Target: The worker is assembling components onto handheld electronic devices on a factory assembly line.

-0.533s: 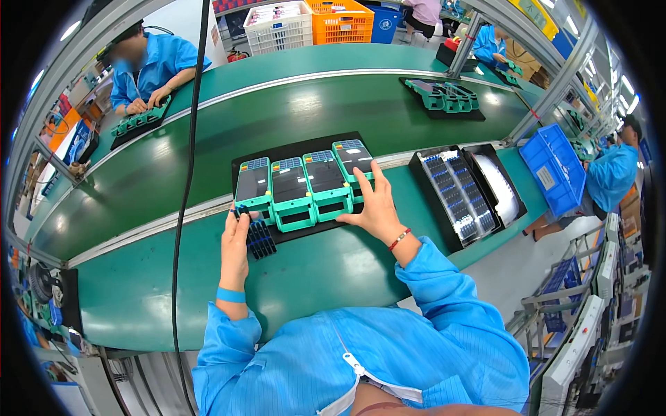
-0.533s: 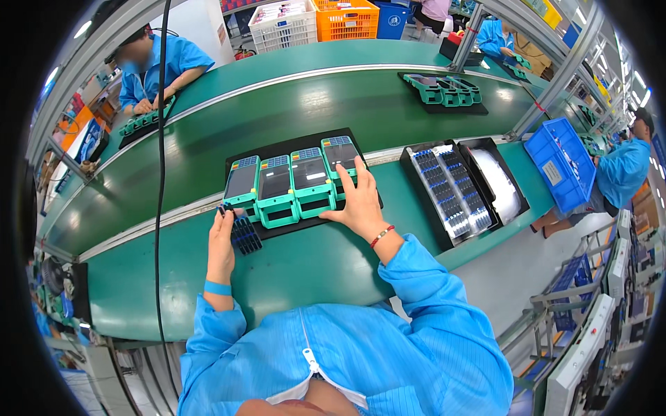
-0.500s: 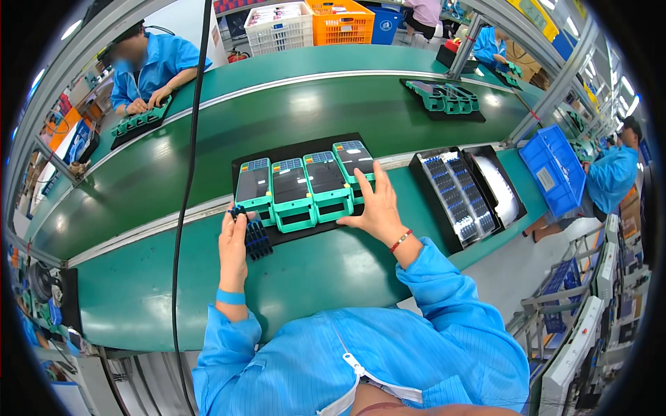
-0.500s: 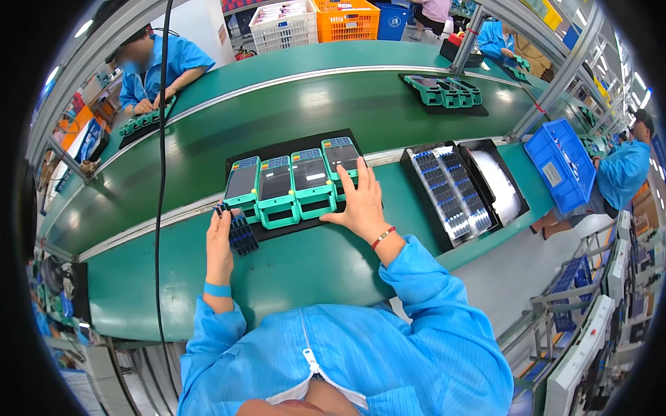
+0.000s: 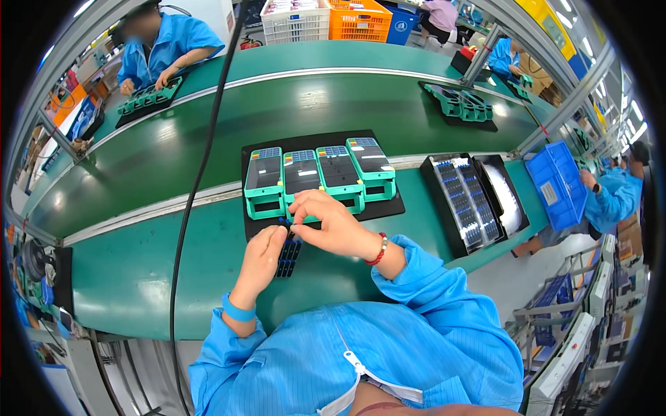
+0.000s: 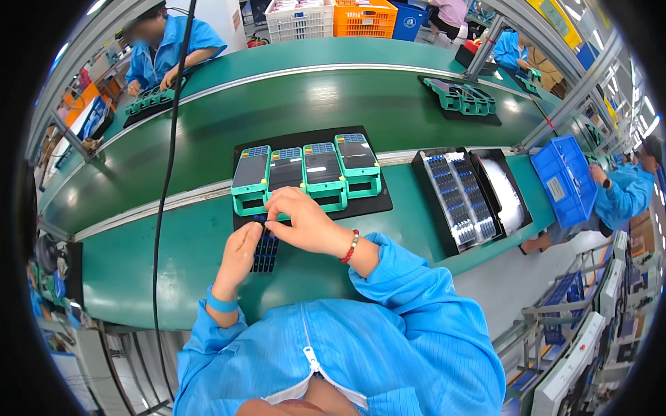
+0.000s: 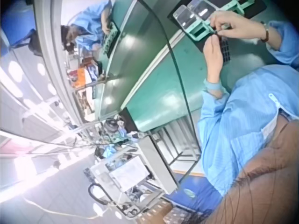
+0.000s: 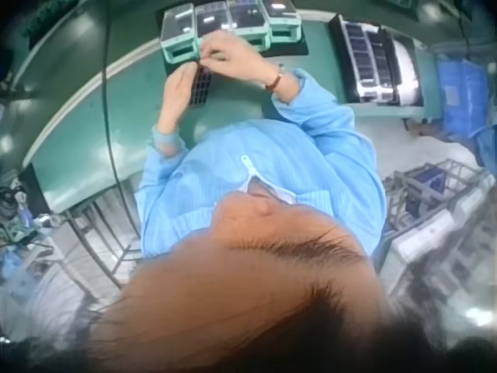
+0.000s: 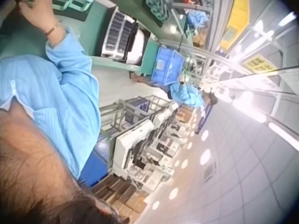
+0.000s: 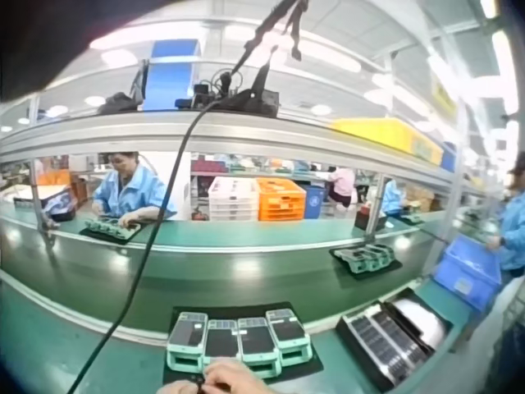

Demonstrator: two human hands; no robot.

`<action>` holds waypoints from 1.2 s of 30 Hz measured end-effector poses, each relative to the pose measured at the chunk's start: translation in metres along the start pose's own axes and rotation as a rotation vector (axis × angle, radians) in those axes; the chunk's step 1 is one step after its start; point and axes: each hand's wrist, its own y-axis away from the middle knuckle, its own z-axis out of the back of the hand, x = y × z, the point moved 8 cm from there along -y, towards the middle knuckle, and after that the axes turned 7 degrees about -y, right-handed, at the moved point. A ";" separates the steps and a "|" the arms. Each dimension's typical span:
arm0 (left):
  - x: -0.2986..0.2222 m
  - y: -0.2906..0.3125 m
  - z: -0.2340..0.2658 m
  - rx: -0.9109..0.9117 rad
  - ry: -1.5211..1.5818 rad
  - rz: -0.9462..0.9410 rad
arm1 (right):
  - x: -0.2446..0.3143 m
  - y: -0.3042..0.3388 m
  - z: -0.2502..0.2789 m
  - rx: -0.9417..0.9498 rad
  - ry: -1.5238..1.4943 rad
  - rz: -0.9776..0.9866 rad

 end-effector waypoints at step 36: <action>0.004 -0.016 0.053 -0.181 -0.505 -0.197 | -0.119 -0.086 -0.020 0.198 0.324 -0.498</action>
